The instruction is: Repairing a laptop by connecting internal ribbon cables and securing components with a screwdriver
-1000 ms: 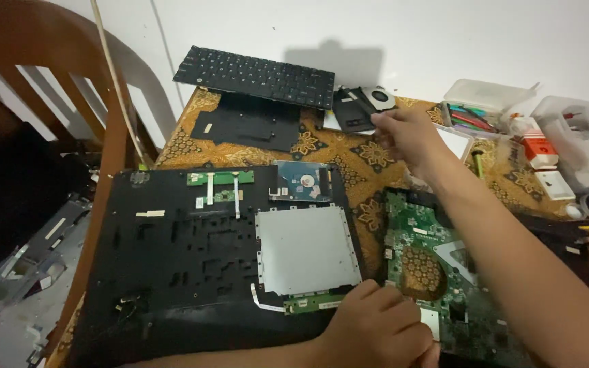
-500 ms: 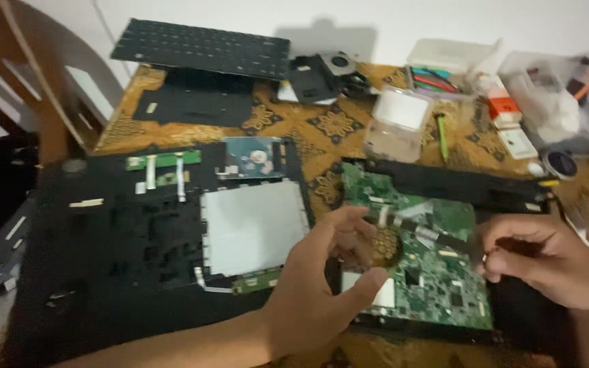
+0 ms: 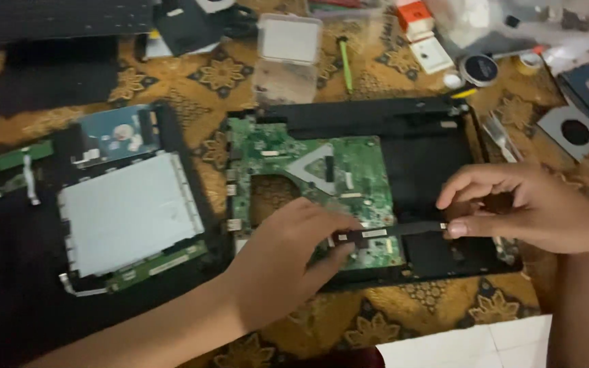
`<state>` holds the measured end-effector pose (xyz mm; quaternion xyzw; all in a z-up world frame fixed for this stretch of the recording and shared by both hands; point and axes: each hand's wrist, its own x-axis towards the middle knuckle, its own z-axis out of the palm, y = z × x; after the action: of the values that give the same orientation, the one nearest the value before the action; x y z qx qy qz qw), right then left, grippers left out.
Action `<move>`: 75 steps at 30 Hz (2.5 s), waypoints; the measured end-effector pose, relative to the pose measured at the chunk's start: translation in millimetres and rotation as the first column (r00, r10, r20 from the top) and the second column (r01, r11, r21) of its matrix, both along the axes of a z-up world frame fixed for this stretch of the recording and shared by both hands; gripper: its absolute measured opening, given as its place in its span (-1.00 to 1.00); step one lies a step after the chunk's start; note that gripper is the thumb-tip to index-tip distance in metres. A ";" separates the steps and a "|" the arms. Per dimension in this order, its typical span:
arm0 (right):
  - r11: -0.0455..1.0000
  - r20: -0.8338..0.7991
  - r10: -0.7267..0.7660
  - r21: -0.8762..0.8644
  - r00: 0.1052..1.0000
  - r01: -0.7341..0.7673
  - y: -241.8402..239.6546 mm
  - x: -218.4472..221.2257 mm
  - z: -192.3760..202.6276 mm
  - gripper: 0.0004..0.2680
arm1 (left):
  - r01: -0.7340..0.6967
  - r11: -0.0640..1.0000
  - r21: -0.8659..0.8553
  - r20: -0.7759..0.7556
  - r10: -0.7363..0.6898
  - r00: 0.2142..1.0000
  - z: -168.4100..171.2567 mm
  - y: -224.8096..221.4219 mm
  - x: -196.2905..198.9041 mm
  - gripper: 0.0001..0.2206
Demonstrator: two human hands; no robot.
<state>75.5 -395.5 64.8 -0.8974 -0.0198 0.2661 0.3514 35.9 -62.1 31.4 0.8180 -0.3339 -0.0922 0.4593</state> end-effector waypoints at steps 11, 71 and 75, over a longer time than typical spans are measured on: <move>0.996 0.221 -0.080 0.048 0.972 0.071 -93.5 -44.9 -42.9 -0.77 | -0.073 0.994 0.078 0.314 0.045 0.948 -30.3 -43.2 -1.8 -0.65; 0.914 0.530 0.404 -0.262 0.745 -0.310 49.9 -53.8 -10.5 -0.75 | -0.013 0.989 0.146 0.558 -0.072 0.827 -34.9 -16.1 5.1 -0.80; 0.967 0.572 0.256 -0.150 0.780 -0.207 52.5 -64.8 -19.5 -0.78 | -0.010 0.989 0.149 0.562 -0.076 0.824 -36.9 -15.8 6.3 -0.78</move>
<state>10.8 -343.0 45.2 -0.9393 -0.2267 0.0180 0.2570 42.2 -77.9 -5.5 0.8338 -0.4614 0.1224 0.2774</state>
